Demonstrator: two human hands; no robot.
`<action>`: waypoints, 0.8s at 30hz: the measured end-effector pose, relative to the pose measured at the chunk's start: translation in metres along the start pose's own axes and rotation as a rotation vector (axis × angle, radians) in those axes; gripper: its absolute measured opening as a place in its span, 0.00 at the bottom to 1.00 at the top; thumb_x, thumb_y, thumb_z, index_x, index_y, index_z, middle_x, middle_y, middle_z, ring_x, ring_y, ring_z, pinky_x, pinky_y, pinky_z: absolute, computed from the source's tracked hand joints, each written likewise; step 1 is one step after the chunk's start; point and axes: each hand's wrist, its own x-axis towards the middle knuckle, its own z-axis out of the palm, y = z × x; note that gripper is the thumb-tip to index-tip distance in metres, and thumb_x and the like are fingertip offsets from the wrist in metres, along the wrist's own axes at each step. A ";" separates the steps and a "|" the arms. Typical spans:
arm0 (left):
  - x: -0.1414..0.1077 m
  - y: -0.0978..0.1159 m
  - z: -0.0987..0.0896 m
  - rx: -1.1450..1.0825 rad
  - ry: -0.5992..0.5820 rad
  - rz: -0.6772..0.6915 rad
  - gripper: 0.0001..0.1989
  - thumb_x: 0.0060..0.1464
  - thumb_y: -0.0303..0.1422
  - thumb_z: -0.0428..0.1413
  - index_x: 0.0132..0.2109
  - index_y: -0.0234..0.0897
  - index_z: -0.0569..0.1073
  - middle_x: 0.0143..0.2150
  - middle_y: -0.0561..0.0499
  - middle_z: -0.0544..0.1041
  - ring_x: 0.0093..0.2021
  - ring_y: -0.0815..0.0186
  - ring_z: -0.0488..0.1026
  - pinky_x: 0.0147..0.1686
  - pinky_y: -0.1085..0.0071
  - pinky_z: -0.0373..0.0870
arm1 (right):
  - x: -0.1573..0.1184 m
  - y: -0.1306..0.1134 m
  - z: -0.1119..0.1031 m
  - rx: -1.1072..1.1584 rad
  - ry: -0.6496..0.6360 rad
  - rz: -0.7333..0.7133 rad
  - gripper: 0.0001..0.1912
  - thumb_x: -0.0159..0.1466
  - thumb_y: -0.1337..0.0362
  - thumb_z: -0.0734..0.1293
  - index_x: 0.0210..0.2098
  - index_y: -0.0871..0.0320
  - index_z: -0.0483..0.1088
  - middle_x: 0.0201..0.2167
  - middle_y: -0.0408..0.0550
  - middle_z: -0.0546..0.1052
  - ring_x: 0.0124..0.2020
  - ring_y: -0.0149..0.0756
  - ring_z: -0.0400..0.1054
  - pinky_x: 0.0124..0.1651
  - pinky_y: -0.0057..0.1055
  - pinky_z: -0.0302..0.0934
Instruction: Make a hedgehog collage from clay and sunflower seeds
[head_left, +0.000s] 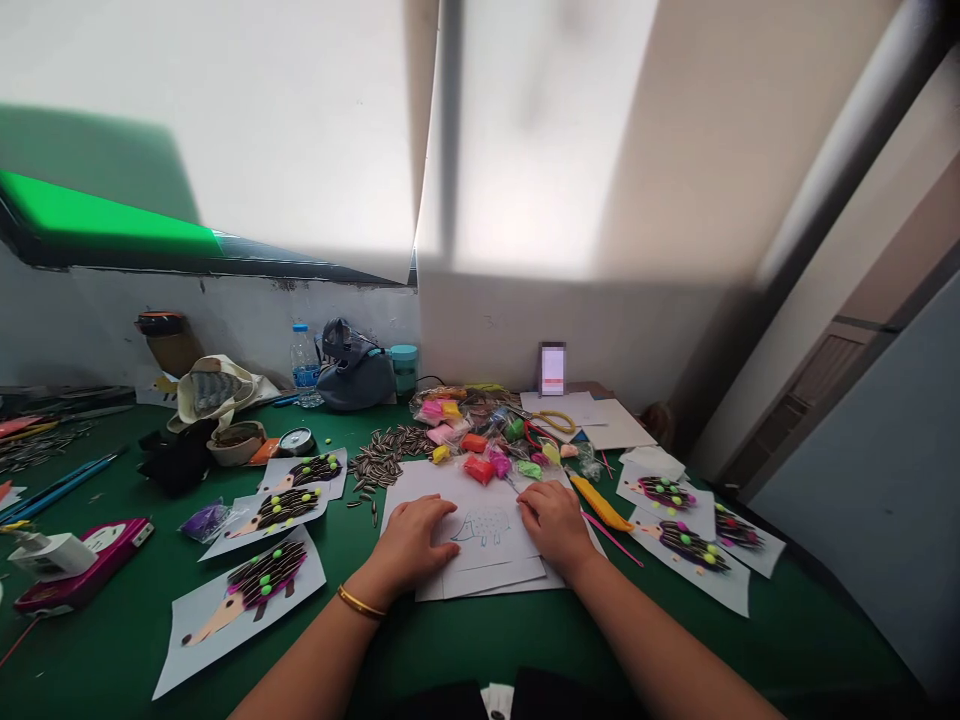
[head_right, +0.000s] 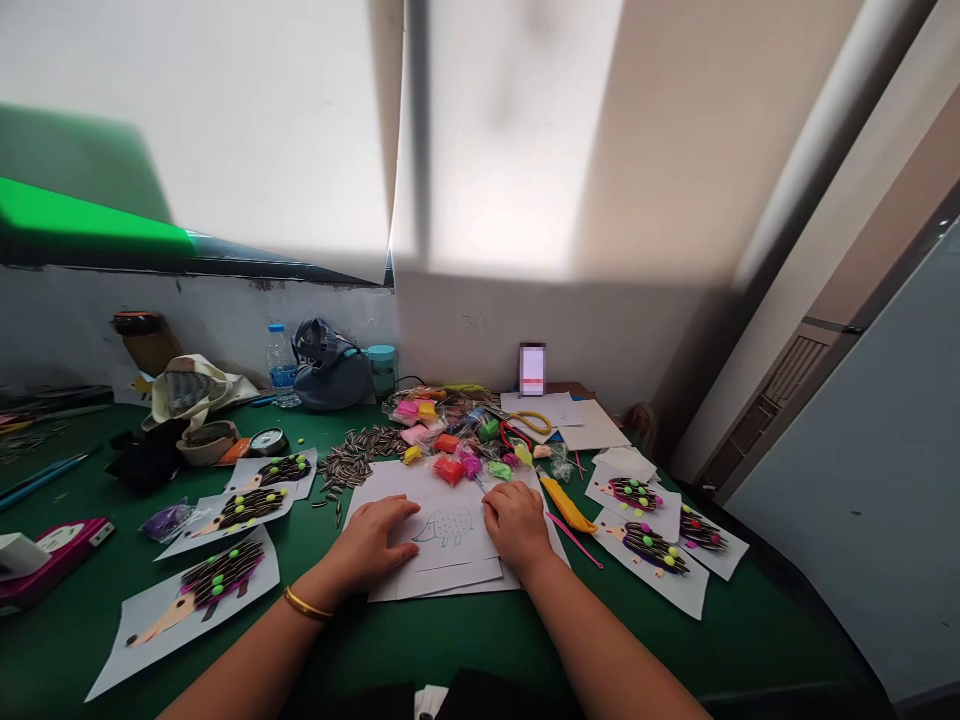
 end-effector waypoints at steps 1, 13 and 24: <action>0.000 0.000 0.000 -0.003 0.002 -0.003 0.26 0.49 0.39 0.62 0.56 0.45 0.71 0.60 0.46 0.73 0.65 0.51 0.62 0.62 0.53 0.55 | 0.000 0.000 0.000 0.002 -0.002 0.002 0.08 0.64 0.67 0.64 0.37 0.53 0.77 0.39 0.47 0.78 0.44 0.40 0.66 0.50 0.37 0.52; 0.001 0.003 -0.002 -0.016 -0.013 -0.036 0.27 0.48 0.39 0.62 0.57 0.45 0.71 0.61 0.46 0.72 0.65 0.51 0.62 0.62 0.53 0.54 | 0.009 -0.005 -0.005 -0.094 -0.089 0.070 0.11 0.65 0.67 0.64 0.44 0.51 0.75 0.45 0.45 0.77 0.49 0.39 0.65 0.53 0.36 0.51; 0.001 0.004 -0.002 -0.007 -0.018 -0.043 0.28 0.47 0.37 0.63 0.57 0.44 0.71 0.61 0.46 0.72 0.65 0.53 0.62 0.63 0.55 0.55 | 0.089 -0.007 0.018 -0.217 -0.125 0.171 0.12 0.58 0.57 0.69 0.36 0.59 0.77 0.40 0.56 0.74 0.47 0.48 0.62 0.49 0.41 0.51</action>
